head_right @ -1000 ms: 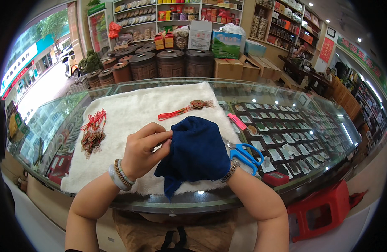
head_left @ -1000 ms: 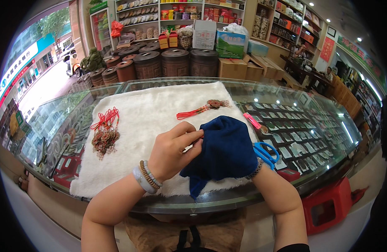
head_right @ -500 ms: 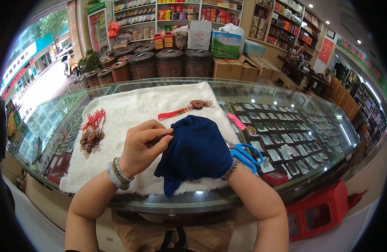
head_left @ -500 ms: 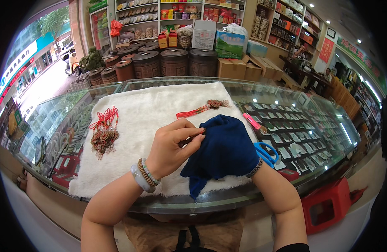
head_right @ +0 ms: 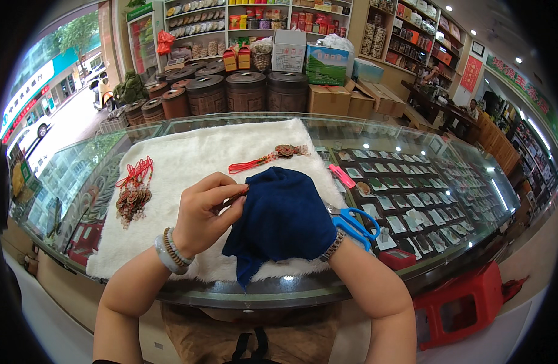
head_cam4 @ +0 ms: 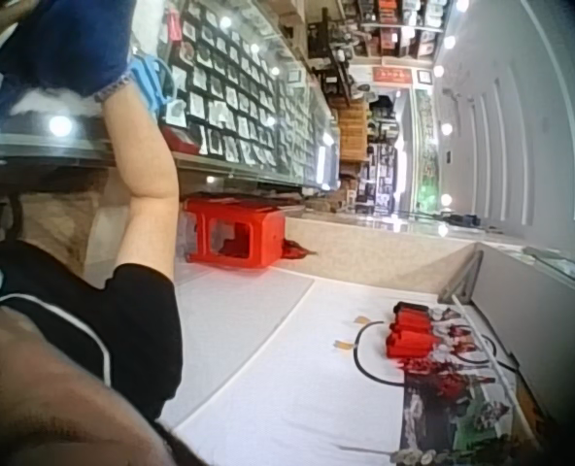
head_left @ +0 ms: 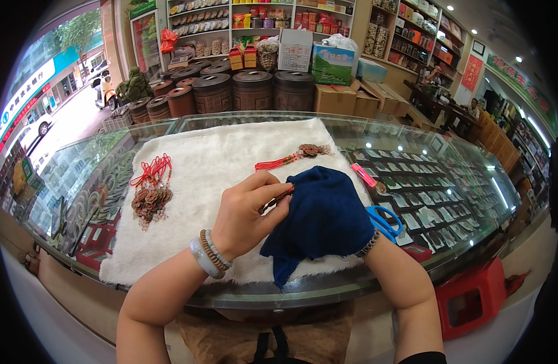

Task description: The person assembles beaded keychains by threading small wooden beads onto red cords, tying knots, and trimming excess cord with scissors. The person uses a blue cloth to hold the work and a lighter to seal the cord ends. Finished keychains are placed on a white cloth on the counter.

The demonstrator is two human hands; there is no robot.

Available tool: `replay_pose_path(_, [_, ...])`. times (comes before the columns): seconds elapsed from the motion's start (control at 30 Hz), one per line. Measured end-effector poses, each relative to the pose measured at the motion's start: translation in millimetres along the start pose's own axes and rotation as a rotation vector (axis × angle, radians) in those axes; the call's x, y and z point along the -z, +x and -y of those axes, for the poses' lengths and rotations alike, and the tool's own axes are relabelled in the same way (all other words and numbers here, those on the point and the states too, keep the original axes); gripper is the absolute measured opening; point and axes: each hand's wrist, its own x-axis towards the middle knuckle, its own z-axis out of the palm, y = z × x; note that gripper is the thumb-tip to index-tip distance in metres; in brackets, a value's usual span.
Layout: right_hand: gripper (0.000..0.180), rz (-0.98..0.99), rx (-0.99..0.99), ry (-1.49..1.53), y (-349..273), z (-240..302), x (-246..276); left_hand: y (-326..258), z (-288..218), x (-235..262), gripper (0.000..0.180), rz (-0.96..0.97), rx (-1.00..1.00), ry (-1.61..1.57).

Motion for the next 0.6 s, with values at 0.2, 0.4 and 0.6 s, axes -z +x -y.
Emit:
replay_pose_path(0.2, [0.019, 0.006, -0.032, 0.072, 1.0, -2.3, -5.6, -1.8, 0.7, 0.1, 0.019, 0.017, -0.178, 0.198])
replay_pose_path(0.4, [0.015, 0.054, -0.019, 0.008, 1.3, 0.1, -3.5, -2.0, 4.6, 1.2, 0.02, 0.014, -0.231, 0.238])
replay_pose_path(0.6, [0.015, -0.008, 0.049, 0.022, 3.6, 3.2, -4.7, 1.7, 7.3, 5.3, 0.021, 0.027, -0.263, 0.318])
